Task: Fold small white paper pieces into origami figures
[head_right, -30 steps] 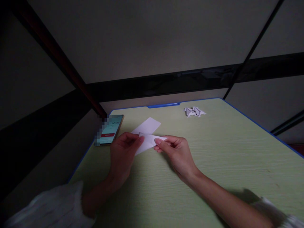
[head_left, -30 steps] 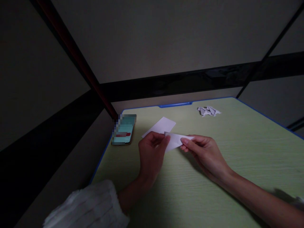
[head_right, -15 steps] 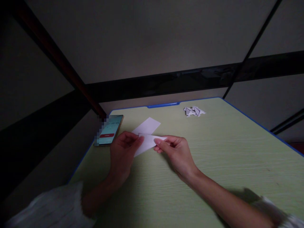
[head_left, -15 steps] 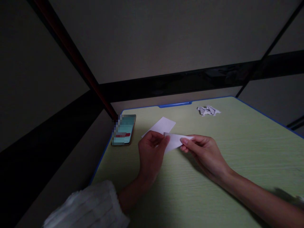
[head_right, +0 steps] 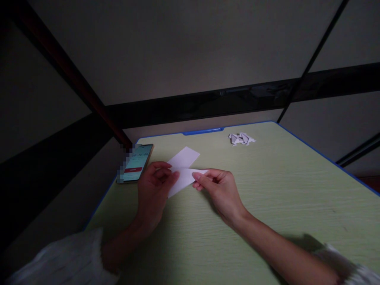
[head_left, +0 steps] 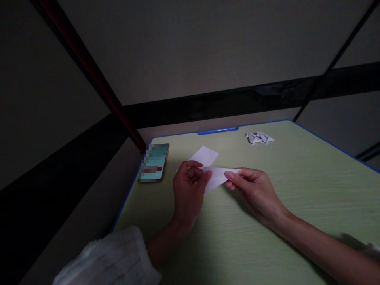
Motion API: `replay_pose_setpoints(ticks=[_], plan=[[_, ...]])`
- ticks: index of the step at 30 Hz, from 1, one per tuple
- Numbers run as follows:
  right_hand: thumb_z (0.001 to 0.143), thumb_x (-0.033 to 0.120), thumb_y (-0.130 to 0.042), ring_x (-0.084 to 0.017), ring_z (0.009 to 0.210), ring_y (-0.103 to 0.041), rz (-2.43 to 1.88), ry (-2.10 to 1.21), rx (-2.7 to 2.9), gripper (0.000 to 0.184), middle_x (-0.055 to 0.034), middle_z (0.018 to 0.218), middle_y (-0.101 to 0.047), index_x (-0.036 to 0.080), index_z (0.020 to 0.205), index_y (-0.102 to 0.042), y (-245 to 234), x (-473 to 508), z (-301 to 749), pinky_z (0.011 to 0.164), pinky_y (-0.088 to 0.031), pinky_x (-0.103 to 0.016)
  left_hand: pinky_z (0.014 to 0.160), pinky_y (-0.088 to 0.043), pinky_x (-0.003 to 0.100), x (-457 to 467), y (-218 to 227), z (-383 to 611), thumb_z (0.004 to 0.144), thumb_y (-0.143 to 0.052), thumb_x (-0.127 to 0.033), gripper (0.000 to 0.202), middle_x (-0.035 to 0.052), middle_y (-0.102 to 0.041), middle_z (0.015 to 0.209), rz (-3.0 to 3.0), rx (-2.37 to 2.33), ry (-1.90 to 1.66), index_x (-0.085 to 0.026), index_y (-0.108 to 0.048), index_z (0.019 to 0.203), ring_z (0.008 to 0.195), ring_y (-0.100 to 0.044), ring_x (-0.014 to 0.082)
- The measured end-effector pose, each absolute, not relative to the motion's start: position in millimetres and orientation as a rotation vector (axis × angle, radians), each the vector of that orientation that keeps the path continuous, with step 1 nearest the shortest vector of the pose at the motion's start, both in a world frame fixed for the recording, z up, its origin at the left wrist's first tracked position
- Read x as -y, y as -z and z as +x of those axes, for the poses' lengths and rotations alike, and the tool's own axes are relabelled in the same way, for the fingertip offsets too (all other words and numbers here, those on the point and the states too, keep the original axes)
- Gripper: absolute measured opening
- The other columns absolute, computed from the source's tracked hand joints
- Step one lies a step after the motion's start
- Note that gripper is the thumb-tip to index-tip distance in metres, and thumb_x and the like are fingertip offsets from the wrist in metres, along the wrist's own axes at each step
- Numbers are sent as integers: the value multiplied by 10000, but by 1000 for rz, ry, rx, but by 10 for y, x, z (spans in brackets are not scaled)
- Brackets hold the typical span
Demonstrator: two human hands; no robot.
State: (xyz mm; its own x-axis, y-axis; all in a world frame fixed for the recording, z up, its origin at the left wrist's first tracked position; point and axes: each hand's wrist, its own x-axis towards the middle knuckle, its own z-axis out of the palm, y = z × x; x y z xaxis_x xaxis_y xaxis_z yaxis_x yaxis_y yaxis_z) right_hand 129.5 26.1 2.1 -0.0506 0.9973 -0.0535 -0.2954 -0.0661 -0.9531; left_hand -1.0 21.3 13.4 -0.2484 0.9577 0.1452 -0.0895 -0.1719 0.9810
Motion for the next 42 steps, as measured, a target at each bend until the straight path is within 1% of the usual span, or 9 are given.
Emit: replay_pose_setpoints(ticks=[3, 7, 12, 15, 23, 30, 35, 39, 42], plan=[[573, 234, -710, -59, 454, -509, -1005, -1413, 957, 108, 7, 484, -619, 152, 523, -660, -15, -262, 1295, 505, -405, -188, 497, -379, 152, -213, -128, -10, 602, -615, -128, 156, -66, -494, 530, 1121, -1214, -1549, -157, -514, 717, 496, -476, 51], [570, 235, -711, -53, 458, -510, -992, -1427, 938, 104, 11, 487, -619, 155, 527, -660, -14, -266, 1302, 510, -406, -181, 511, -389, 151, -213, -122, -11, 603, -609, -117, 123, -49, -526, 569, 1110, -1211, -1534, -149, -543, 701, 529, -498, 55], [610, 301, -674, -75, 480, -515, -978, -1403, 975, 175, -6, 504, -618, 154, 517, -656, -30, -277, 1313, 524, -416, -211, 524, -404, 164, -216, -117, -5, 590, -615, -118, 100, -30, -562, 585, 1079, -1207, -1532, -145, -569, 675, 555, -527, 73], [622, 304, -662, -88, 486, -510, -966, -1369, 1013, 188, -9, 506, -612, 155, 507, -652, -31, -282, 1326, 530, -414, -229, 528, -404, 167, -214, -126, 3, 583, -616, -118, 91, -31, -570, 578, 1060, -1206, -1531, -146, -579, 662, 551, -528, 73], [668, 260, -620, -100, 493, -480, -979, -1210, 1143, 196, 5, 484, -566, 158, 500, -616, -19, -272, 1368, 527, -369, -239, 453, -369, 150, -199, -137, 15, 575, -621, -101, 87, -47, -545, 514, 1045, -1177, -1471, -143, -585, 642, 465, -482, 49], [705, 277, -570, -83, 465, -411, -1059, -1080, 1199, 242, 29, 460, -486, 161, 497, -527, -42, -257, 1362, 473, -311, -221, 475, -388, 156, -171, -156, 46, 555, -629, -86, 106, -47, -541, 503, 1011, -1148, -1421, -138, -591, 639, 480, -491, 53], [700, 272, -552, -75, 464, -358, -1083, -992, 1279, 227, 46, 479, -415, 168, 516, -470, -70, -258, 1353, 441, -281, -208, 452, -358, 171, -188, -161, 22, 537, -643, -105, 109, -55, -509, 455, 1037, -1197, -1276, -130, -600, 633, 434, -461, 52], [727, 290, -514, -75, 476, -344, -1040, -991, 1324, 233, 48, 505, -390, 171, 541, -440, -41, -281, 1352, 441, -281, -202, 442, -331, 183, -188, -164, 2, 539, -626, -108, 43, -24, -553, 480, 1109, -1215, -1081, -118, -592, 564, 441, -473, 66], [737, 307, -505, -73, 480, -334, -1030, -1000, 1328, 249, 50, 512, -373, 167, 544, -431, -2, -305, 1354, 441, -271, -199, 434, -308, 183, -171, -177, 9, 551, -606, -105, 28, -23, -553, 470, 1147, -1211, -1017, -116, -589, 532, 432, -463, 64]])
